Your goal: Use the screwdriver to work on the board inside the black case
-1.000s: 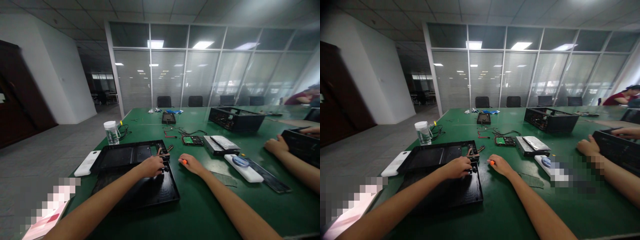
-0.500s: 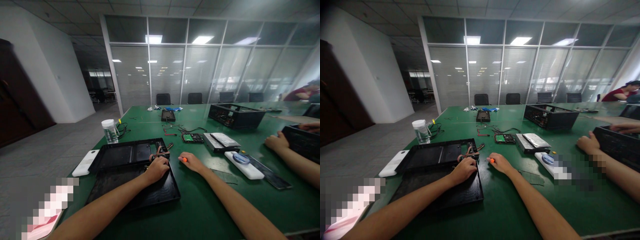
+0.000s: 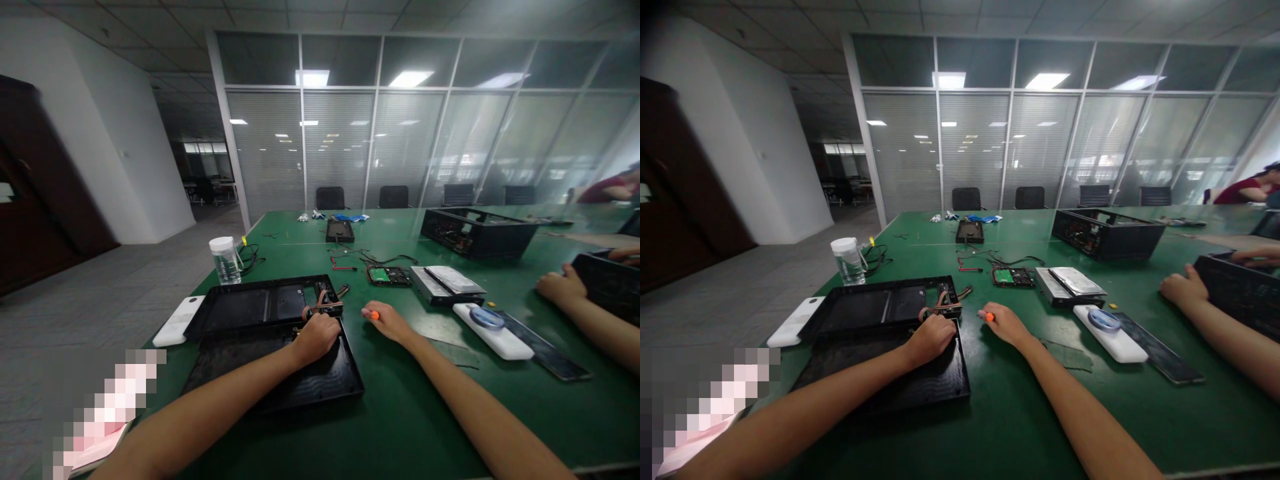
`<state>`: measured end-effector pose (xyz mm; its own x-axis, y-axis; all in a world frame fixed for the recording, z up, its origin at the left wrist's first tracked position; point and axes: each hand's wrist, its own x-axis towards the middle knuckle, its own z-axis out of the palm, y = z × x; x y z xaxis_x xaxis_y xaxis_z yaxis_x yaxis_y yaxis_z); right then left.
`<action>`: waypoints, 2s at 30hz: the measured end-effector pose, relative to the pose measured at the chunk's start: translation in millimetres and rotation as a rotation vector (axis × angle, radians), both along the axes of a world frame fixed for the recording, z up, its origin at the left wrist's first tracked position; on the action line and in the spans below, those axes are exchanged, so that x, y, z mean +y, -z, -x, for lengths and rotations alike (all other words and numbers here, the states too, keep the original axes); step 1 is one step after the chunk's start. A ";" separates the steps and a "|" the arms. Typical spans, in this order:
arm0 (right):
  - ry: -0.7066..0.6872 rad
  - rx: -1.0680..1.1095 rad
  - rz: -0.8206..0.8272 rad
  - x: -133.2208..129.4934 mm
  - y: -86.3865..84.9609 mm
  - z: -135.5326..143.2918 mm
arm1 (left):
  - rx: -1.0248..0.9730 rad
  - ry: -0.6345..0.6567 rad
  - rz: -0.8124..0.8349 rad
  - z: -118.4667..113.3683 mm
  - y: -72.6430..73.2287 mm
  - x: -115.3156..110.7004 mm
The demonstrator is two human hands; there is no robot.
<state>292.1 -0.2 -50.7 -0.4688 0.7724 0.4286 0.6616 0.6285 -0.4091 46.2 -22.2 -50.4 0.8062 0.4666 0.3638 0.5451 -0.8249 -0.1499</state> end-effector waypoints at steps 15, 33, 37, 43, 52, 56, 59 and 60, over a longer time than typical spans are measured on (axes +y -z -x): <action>0.012 -0.043 0.016 4.2 0.7 -7.0 | -0.162 0.178 0.142 11.6 -4.8 16.1; 0.114 0.792 0.373 -5.0 -40.0 -5.0 | -0.239 0.217 0.129 10.7 1.2 17.8; 0.193 0.790 0.207 -10.2 -36.6 1.1 | -0.270 0.142 0.188 12.1 2.7 17.2; 0.219 0.650 0.081 -17.5 -33.7 7.0 | -0.334 0.030 0.265 12.2 3.8 14.5; 0.211 0.507 -0.029 -24.8 -33.7 19.5 | -0.344 -0.003 0.335 11.4 -2.5 10.2; 0.173 0.361 -0.077 -30.0 -33.9 25.6 | -0.351 -0.008 0.347 11.0 -1.6 10.4; 0.172 0.348 -0.101 -31.2 -36.3 24.1 | -0.353 -0.007 0.340 11.2 -1.3 10.4; 0.176 0.347 -0.111 -31.1 -37.1 23.0 | -0.353 -0.007 0.336 11.3 -1.3 10.5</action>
